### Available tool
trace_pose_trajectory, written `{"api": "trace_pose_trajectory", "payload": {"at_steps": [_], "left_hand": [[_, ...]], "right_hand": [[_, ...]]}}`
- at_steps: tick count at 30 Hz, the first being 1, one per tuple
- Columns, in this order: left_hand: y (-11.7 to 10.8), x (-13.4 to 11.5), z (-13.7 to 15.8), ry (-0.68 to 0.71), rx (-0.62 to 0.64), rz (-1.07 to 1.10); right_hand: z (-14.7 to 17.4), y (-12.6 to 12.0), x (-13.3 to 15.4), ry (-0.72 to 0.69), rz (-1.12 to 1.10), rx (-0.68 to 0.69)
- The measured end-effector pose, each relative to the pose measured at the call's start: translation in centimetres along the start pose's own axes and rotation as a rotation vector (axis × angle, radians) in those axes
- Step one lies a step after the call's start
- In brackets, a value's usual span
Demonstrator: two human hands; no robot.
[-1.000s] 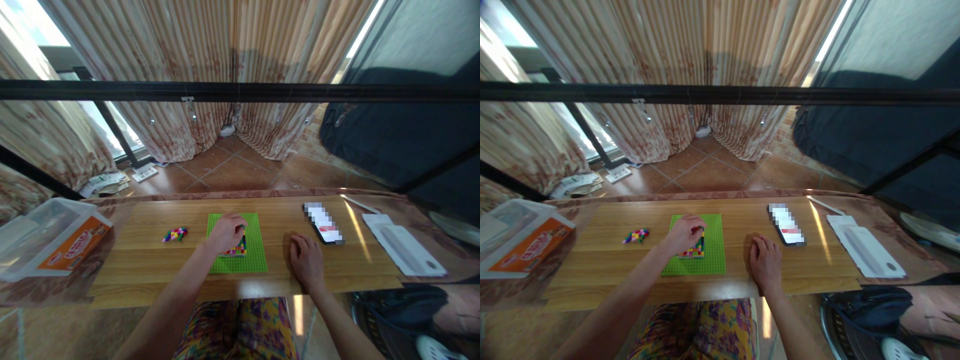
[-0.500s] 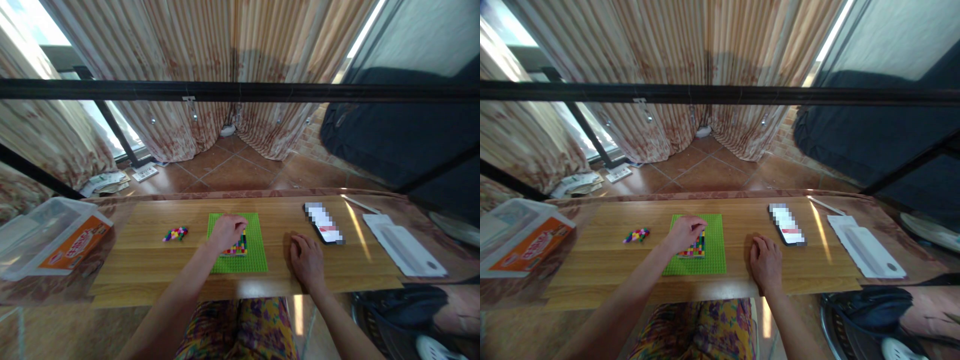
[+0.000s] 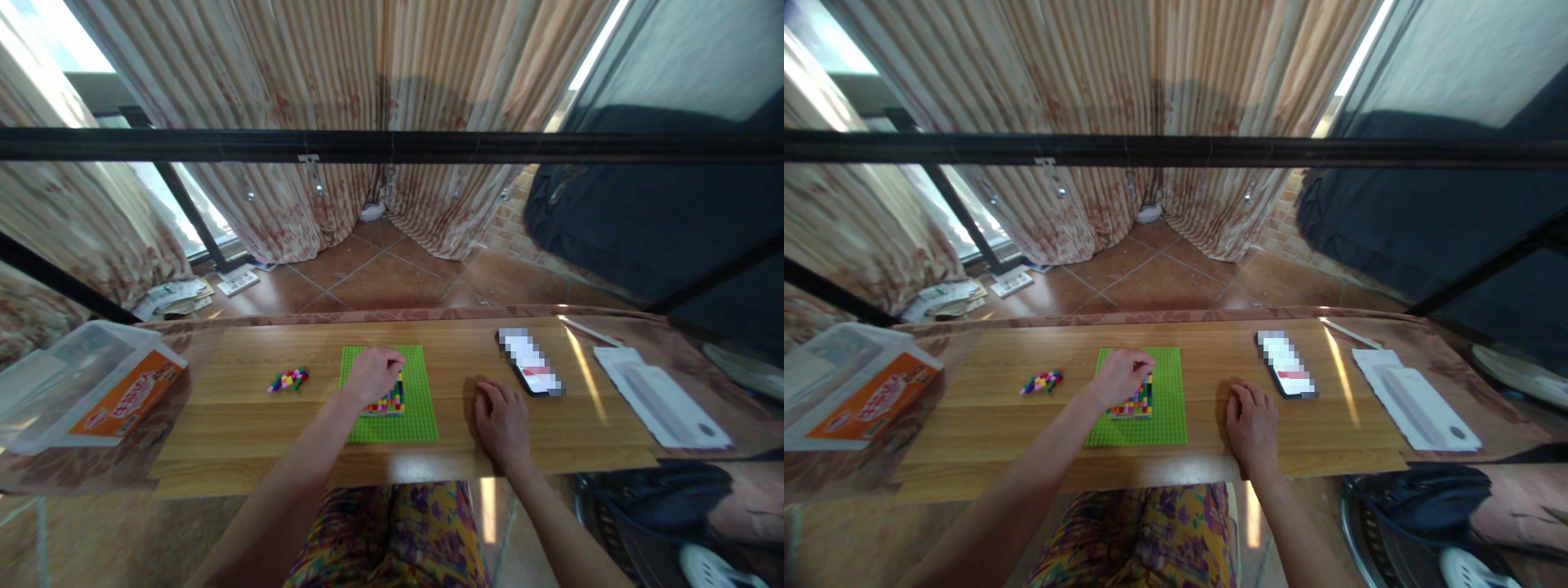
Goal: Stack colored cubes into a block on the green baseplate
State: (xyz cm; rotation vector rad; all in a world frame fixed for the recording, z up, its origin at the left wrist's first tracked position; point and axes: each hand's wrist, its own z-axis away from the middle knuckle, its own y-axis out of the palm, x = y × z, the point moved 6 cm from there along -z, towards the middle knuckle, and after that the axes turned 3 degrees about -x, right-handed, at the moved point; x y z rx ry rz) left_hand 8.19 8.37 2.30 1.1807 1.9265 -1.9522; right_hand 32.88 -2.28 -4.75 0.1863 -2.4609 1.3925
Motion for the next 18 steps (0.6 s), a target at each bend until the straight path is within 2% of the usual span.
{"api": "trace_pose_trajectory", "payload": {"at_steps": [6,12,18], "left_hand": [[-0.1,-0.1,0.1,-0.022,0.005,-0.032],[-0.2,-0.6,0.5,0.096,0.062,-0.058],[-1.3,0.0,2.1,0.063,-0.044,-0.106]], "right_hand": [[0.0,0.2,-0.1,0.008,0.001,0.008],[0.0,0.3,-0.2,-0.01,0.008,-0.009],[0.0,0.4,-0.3,-0.012,0.002,-0.013]]}}
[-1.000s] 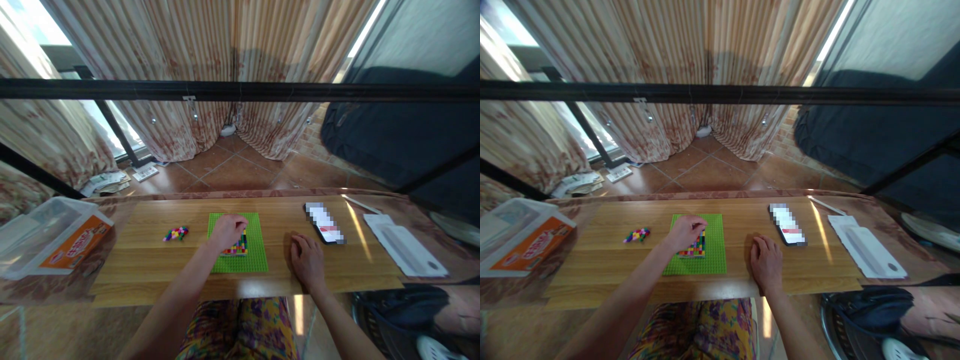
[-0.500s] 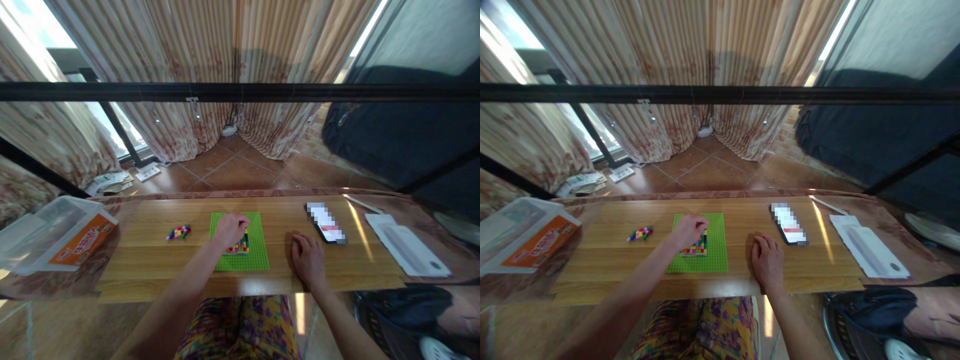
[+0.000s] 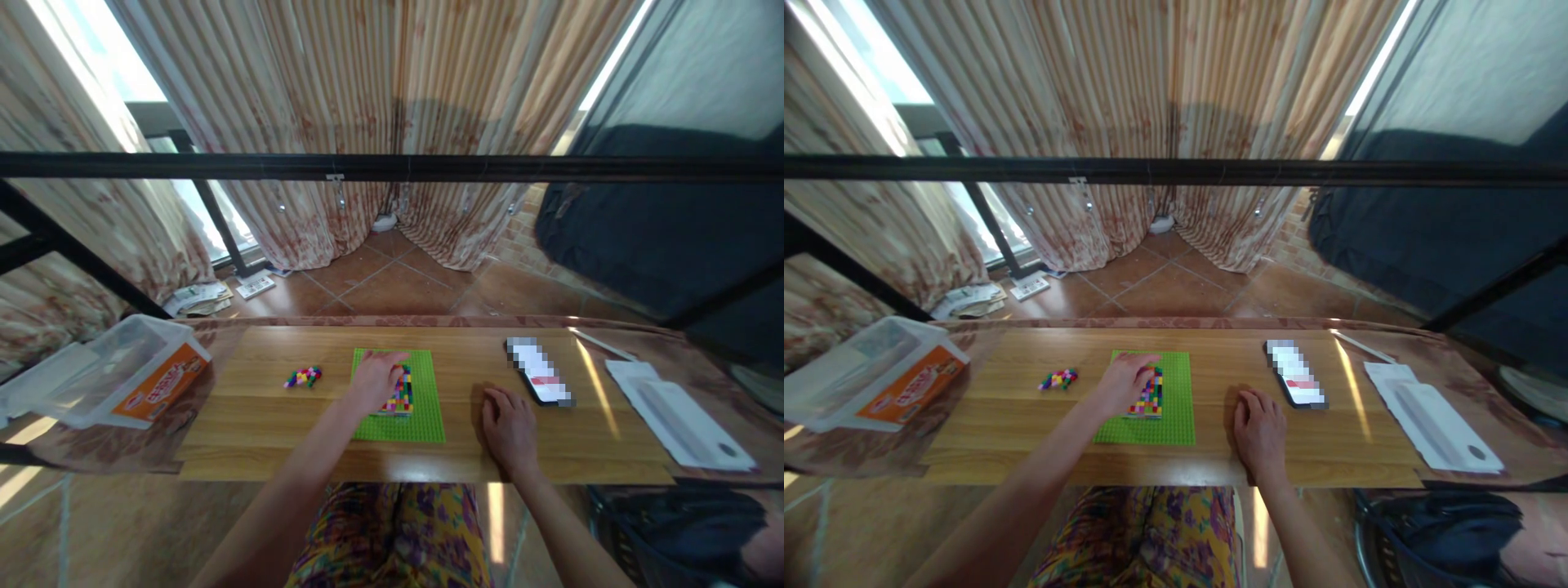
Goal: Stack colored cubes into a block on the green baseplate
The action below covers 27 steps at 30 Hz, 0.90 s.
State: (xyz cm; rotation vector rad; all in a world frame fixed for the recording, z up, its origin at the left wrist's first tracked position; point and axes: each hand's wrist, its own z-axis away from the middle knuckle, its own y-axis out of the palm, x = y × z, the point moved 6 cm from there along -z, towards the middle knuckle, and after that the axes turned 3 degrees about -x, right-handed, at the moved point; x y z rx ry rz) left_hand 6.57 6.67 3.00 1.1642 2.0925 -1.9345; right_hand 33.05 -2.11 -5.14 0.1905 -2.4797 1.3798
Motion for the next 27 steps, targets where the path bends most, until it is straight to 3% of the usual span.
{"api": "trace_pose_trajectory", "payload": {"at_steps": [6,10,15,18,22,27], "left_hand": [[-1.1,1.2,1.9,-0.024,-0.12,0.064],[-2.7,3.0,4.0,-0.069,-0.292,0.071],[-2.7,7.5,7.7,-0.269,-0.465,0.224],[-1.5,9.1,8.9,-0.364,-0.493,0.347],[0.0,9.0,8.9,-0.367,-0.434,0.487],[0.5,8.3,9.1,-0.328,-0.433,0.378]], "right_hand": [[0.0,-0.2,0.0,-0.008,-0.027,-0.019],[-0.2,-0.9,0.8,0.037,-0.075,0.01],[-1.9,-0.4,5.6,0.116,-0.486,0.1],[-3.1,1.4,8.6,0.244,-0.748,0.15],[-4.1,4.1,11.1,0.35,-0.892,0.214],[-4.8,5.3,12.7,0.364,-0.944,0.27]]}}
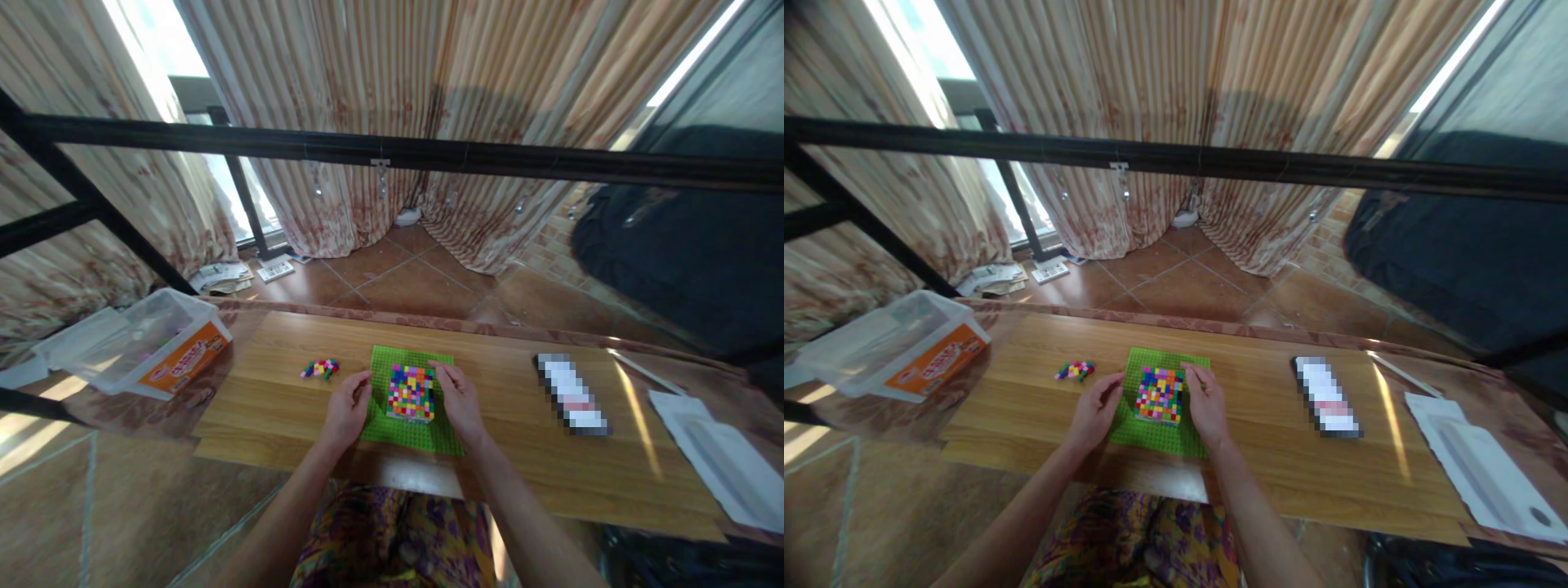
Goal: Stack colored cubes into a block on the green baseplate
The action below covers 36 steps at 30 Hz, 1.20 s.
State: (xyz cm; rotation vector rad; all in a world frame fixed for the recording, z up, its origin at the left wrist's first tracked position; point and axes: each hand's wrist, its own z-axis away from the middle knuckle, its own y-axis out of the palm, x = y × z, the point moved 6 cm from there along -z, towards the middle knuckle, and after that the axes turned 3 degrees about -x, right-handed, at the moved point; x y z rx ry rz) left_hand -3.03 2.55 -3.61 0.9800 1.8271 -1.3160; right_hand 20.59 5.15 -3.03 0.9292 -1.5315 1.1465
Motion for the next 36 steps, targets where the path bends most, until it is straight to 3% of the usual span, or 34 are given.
{"api": "trace_pose_trajectory", "payload": {"at_steps": [6,18,28,36], "left_hand": [[0.2,-1.1,0.6,0.138,0.019,-0.148],[0.6,-1.0,0.7,0.169,0.015,-0.145],[0.7,-0.9,0.7,0.195,-0.002,-0.137],[0.7,-0.8,0.6,0.192,0.003,-0.133]], "right_hand": [[-0.2,0.9,0.2,0.06,-0.022,0.037],[0.3,1.4,-0.2,0.115,-0.009,-0.076],[0.5,1.6,0.1,0.057,0.042,-0.086],[0.6,1.4,-0.7,0.145,-0.058,-0.041]]}}
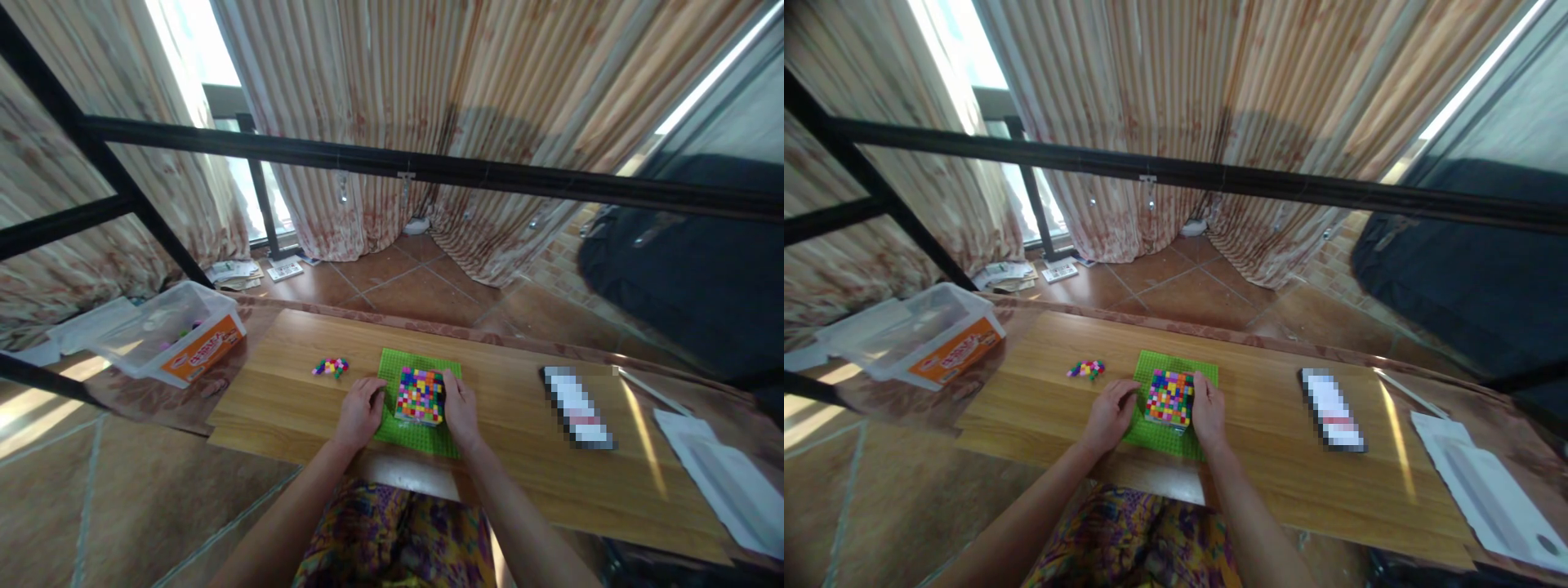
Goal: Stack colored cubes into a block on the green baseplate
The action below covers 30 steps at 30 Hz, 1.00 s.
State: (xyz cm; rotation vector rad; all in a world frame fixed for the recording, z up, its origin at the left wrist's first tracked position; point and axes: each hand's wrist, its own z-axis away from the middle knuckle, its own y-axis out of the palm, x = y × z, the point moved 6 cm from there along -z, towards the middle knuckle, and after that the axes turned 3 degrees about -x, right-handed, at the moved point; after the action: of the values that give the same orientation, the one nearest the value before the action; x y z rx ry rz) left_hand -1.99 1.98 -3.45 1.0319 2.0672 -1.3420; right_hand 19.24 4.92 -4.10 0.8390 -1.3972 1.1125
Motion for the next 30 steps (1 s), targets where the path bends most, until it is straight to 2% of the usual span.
{"api": "trace_pose_trajectory", "payload": {"at_steps": [4,10,13,16,21,30], "left_hand": [[0.1,0.2,0.0,0.01,-0.006,-0.005],[0.3,0.4,0.0,0.008,-0.014,-0.012],[0.3,0.3,-0.1,0.016,-0.025,-0.003],[0.2,0.3,-0.1,0.025,-0.032,0.001],[-0.1,0.1,-0.1,0.041,-0.039,0.019],[-0.1,0.1,0.2,-0.045,-0.018,0.059]], "right_hand": [[0.6,-2.1,-1.1,0.004,-0.094,-0.08],[3.6,-8.9,-2.5,-0.268,0.436,-0.147],[5.2,-11.0,-3.2,-0.43,0.616,-0.184],[5.7,-11.2,-3.9,-0.491,0.746,-0.2],[5.6,-9.8,-4.1,-0.555,0.907,-0.173],[5.8,-10.1,-4.8,-0.591,0.952,-0.156]]}}
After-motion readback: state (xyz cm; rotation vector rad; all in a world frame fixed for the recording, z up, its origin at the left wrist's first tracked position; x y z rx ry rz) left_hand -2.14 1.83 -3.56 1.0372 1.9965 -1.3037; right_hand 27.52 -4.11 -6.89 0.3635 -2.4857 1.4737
